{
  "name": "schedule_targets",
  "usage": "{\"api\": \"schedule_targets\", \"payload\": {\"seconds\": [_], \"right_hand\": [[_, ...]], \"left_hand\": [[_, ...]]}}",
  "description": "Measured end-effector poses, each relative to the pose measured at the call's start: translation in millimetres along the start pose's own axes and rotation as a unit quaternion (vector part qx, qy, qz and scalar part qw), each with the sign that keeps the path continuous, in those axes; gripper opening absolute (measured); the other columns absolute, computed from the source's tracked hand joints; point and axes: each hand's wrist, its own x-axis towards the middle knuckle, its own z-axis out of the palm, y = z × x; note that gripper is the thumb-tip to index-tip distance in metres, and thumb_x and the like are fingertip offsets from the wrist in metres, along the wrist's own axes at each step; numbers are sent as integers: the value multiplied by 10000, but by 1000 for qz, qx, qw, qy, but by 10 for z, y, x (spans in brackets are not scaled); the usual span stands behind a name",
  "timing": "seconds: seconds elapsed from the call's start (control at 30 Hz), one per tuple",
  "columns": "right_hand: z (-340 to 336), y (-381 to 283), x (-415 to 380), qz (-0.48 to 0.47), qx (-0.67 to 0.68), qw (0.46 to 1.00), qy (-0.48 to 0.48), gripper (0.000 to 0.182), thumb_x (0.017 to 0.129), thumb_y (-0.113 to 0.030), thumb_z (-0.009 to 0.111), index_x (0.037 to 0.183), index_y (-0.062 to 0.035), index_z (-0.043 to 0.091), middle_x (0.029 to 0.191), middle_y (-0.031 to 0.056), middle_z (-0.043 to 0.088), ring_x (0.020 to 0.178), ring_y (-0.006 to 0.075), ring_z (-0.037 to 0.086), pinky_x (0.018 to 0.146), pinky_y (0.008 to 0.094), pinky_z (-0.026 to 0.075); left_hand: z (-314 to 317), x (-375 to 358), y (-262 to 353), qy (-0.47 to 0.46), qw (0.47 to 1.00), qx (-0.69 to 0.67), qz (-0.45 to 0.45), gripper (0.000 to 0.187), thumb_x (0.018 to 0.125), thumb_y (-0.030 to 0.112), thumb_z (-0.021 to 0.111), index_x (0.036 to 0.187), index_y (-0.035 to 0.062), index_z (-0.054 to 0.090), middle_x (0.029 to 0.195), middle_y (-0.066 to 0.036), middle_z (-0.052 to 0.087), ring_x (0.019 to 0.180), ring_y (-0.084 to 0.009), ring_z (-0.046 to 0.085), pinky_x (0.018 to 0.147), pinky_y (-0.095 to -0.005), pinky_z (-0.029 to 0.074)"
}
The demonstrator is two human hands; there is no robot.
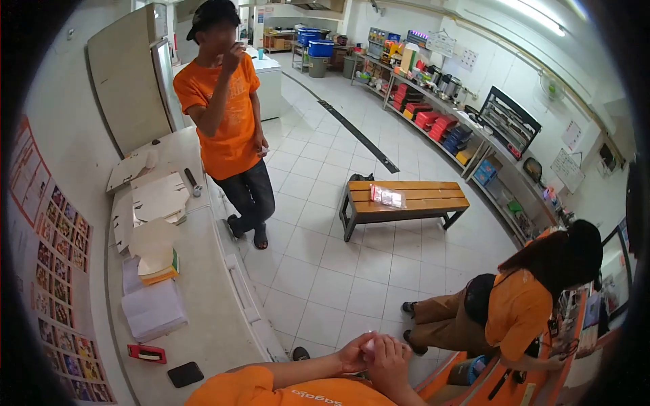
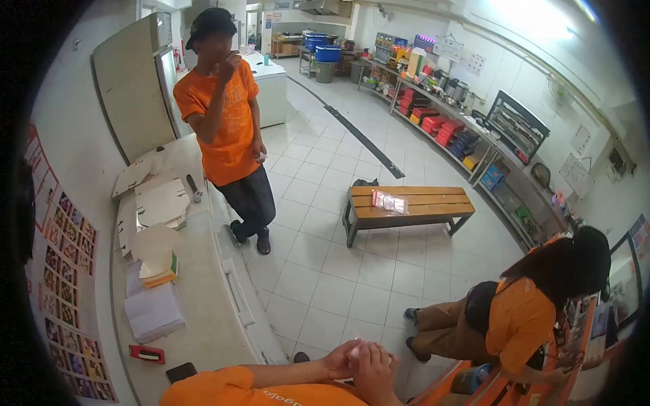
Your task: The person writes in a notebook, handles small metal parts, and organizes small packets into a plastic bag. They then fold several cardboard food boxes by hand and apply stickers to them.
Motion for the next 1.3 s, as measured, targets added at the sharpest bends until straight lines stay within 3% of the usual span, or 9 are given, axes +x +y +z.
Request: {"api": "schedule_targets", "payload": {"seconds": [0.1,0.27,0.37,0.43,0.77,1.07,1.17,1.23,1.3], "right_hand": [[-26,80,-209,19,18,999,25,543,838,-327,736,1263,-18,598,1142,108,652,1060,273,614,911,496,379],[-247,353,-550,84,124,988,-26,423,813,-245,734,1185,-59,656,1071,94,685,988,273,636,926,491,380],[-208,587,-847,65,122,990,24,343,785,-220,743,1086,-66,687,1052,89,701,935,274,649,876,475,394],[-263,686,-1016,68,132,988,34,313,788,-222,744,1057,-72,692,1034,81,707,911,276,653,850,470,400],[-653,1254,-1922,72,221,970,65,240,837,-276,746,1044,-165,699,871,41,676,802,248,652,752,434,392],[-412,1457,-2477,154,193,964,100,172,905,-286,649,1020,-179,720,965,37,674,941,240,633,798,434,409],[-466,1587,-2527,183,222,954,88,272,878,-347,700,1033,-124,712,1015,89,666,980,275,625,872,459,433],[-312,1638,-2606,188,278,935,118,323,857,-370,725,1032,-98,706,1032,110,660,985,304,624,904,475,440],[-76,1855,-2754,216,341,913,54,452,821,-437,759,1105,-92,690,1112,157,667,1066,343,620,942,518,459]], "left_hand": [[-129,82,-91,-36,999,29,-21,477,1026,450,545,1343,95,576,1338,-75,619,1255,-212,581,1109,-399,446],[-7,210,-397,-43,990,101,-83,538,1028,485,503,1352,60,559,1356,-112,603,1290,-260,546,1138,-449,391],[116,361,-690,11,991,102,-81,511,1013,475,532,1302,57,586,1313,-109,625,1236,-253,583,1105,-442,421],[41,461,-903,55,992,83,-77,420,1019,414,537,1269,84,609,1164,-76,686,1066,-231,665,979,-426,524],[147,736,-1779,135,976,159,-69,383,1007,398,547,1254,111,606,1167,-83,665,1082,-267,645,962,-491,521],[134,1072,-2130,245,942,203,-106,391,926,358,578,1241,128,610,1149,-106,658,1079,-282,655,915,-470,560],[168,1185,-2048,231,937,220,-140,358,896,309,598,1185,99,609,1106,-126,658,989,-278,669,820,-412,583],[27,1295,-1913,269,932,224,-91,232,879,249,616,1038,81,612,993,-118,643,837,-241,637,680,-348,555],[-246,1439,-1639,300,929,208,-59,183,869,250,624,959,90,622,898,-95,634,756,-227,596,616,-338,512]]}}
